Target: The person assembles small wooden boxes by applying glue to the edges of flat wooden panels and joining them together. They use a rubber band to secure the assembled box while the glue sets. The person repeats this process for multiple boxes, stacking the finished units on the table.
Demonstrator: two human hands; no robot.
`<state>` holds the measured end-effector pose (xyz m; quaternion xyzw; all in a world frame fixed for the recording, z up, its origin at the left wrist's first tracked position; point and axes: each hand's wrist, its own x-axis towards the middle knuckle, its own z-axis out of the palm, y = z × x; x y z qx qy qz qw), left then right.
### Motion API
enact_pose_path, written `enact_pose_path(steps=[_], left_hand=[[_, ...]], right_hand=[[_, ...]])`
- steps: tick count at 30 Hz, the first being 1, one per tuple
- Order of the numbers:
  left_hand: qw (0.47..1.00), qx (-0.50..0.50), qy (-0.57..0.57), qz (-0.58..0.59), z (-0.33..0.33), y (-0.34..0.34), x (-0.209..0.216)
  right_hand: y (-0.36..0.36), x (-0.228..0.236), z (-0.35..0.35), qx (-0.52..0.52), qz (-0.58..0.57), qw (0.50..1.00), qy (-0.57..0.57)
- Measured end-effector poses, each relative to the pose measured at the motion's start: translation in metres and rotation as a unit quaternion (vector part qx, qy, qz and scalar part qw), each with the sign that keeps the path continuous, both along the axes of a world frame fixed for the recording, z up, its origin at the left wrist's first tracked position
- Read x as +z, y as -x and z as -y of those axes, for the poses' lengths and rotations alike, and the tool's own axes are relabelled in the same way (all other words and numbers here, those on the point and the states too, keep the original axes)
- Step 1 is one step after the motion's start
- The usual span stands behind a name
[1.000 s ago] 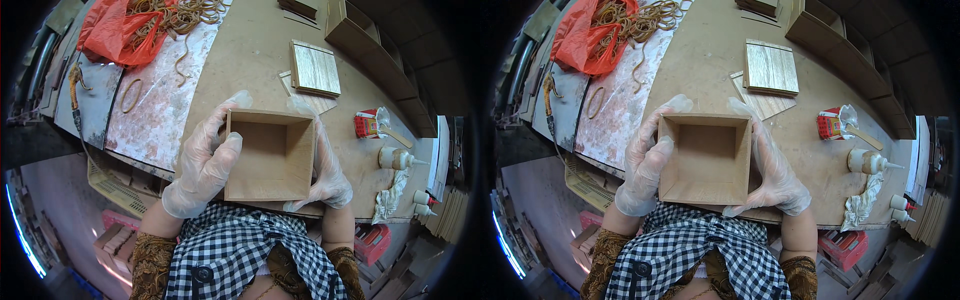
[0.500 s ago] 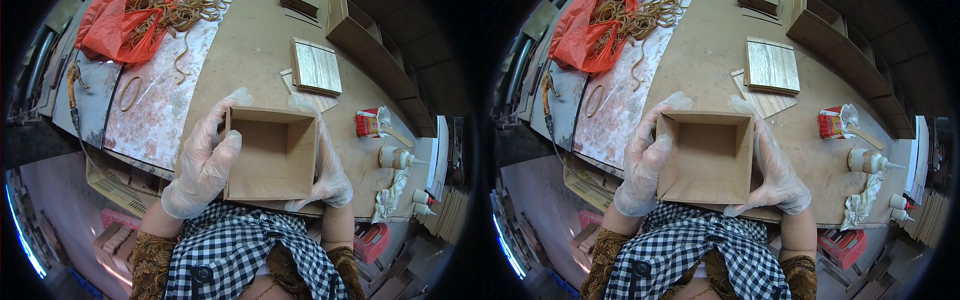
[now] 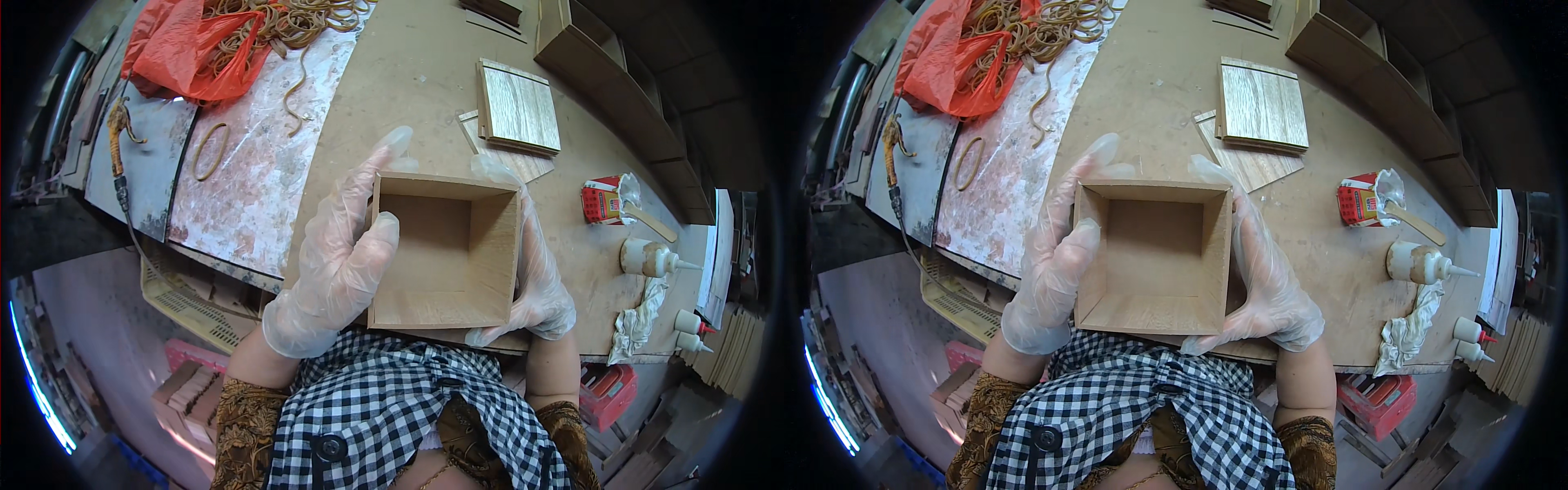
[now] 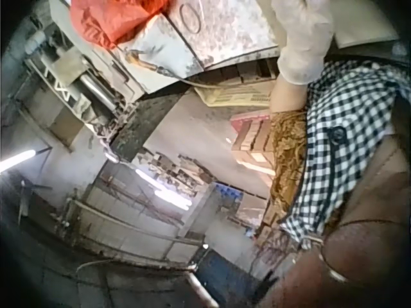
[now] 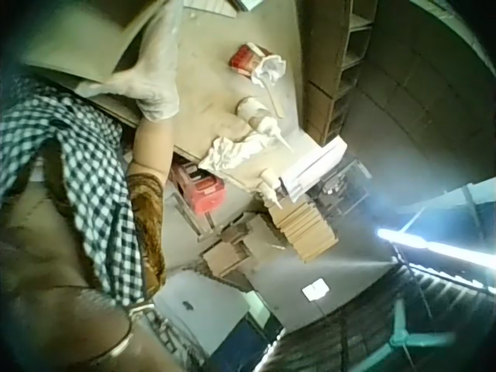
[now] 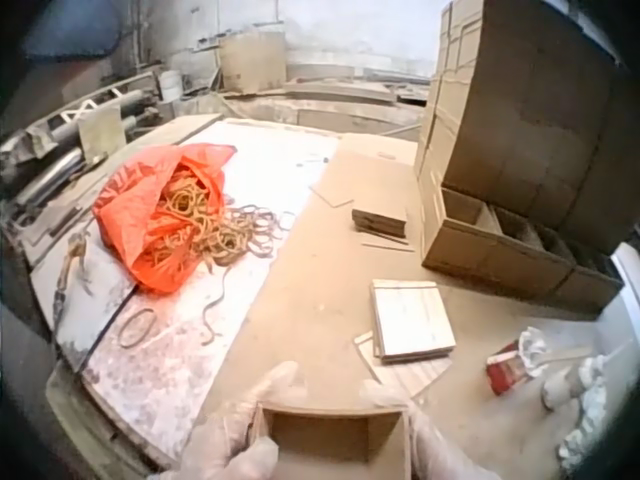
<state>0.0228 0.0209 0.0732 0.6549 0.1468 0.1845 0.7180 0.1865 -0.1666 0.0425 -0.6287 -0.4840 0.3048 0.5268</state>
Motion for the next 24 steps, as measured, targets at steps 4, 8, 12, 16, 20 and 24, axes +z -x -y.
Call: enact_pose_path(steps=[4,8,12,16,20,24], left_hand=[[0.998,-0.007,-0.052,0.031,-0.001,0.001,-0.001],[1.0,0.005,0.017,0.011,0.005,0.001,0.003],[0.997,-0.021,0.074,0.023,0.004,0.007,-0.027],[0.986,-0.085,0.13,0.053,0.004,0.021,-0.033],[0.988,-0.123,0.098,-0.012,-0.003,0.028,-0.02],[0.986,-0.154,0.051,0.032,-0.002,0.028,-0.033]], right_hand=[[0.008,0.004,0.008,-0.04,-0.048,0.996,0.058],[0.003,0.009,0.004,-0.025,0.015,0.999,0.046],[0.013,0.017,-0.002,-0.047,-0.113,0.992,0.037],[0.011,0.014,-0.004,-0.031,-0.121,0.991,0.039],[0.009,0.011,0.003,-0.028,-0.084,0.994,0.06],[0.009,0.01,0.006,-0.029,-0.072,0.993,0.094]])
